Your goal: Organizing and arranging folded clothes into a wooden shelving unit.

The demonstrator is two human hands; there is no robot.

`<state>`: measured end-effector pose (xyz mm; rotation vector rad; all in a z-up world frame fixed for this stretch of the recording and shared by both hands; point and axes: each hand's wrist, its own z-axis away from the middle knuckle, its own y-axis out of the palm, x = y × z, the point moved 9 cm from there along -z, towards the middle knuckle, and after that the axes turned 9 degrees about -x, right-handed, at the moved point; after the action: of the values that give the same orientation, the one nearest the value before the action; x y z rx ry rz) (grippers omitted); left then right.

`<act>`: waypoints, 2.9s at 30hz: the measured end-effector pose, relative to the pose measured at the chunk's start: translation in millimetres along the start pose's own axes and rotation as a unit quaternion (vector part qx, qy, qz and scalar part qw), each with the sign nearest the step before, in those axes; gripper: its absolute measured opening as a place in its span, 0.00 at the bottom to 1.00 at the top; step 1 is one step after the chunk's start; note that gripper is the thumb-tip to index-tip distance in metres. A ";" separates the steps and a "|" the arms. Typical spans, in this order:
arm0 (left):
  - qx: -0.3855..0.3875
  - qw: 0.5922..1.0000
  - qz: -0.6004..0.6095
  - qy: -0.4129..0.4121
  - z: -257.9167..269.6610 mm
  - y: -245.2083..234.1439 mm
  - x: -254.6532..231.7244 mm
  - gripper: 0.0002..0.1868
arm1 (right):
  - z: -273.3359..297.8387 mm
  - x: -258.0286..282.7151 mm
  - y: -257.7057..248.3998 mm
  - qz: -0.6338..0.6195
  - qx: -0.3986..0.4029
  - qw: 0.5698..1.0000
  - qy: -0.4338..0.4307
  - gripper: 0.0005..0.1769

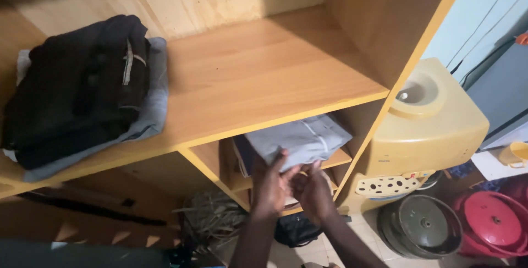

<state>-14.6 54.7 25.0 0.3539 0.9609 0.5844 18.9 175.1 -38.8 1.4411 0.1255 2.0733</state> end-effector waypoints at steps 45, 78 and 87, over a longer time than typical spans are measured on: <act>0.203 0.834 -0.276 0.433 169.4 33.9 -160.6 0.24 | 104.5 129.3 61.4 0.099 0.089 0.975 -0.177 0.36; 0.051 0.906 -0.117 0.404 176.2 -89.5 -237.7 0.40 | 134.5 237.4 175.6 0.010 0.198 0.950 -0.242 0.33; 0.330 0.856 0.156 0.366 220.9 -108.0 -279.5 0.53 | 159.7 258.2 286.2 -0.098 0.272 0.940 -0.181 0.30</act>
<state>83.0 -207.4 270.8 0.9580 1.8729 0.6852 -19.9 37.0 353.1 2.0186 0.7068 1.6417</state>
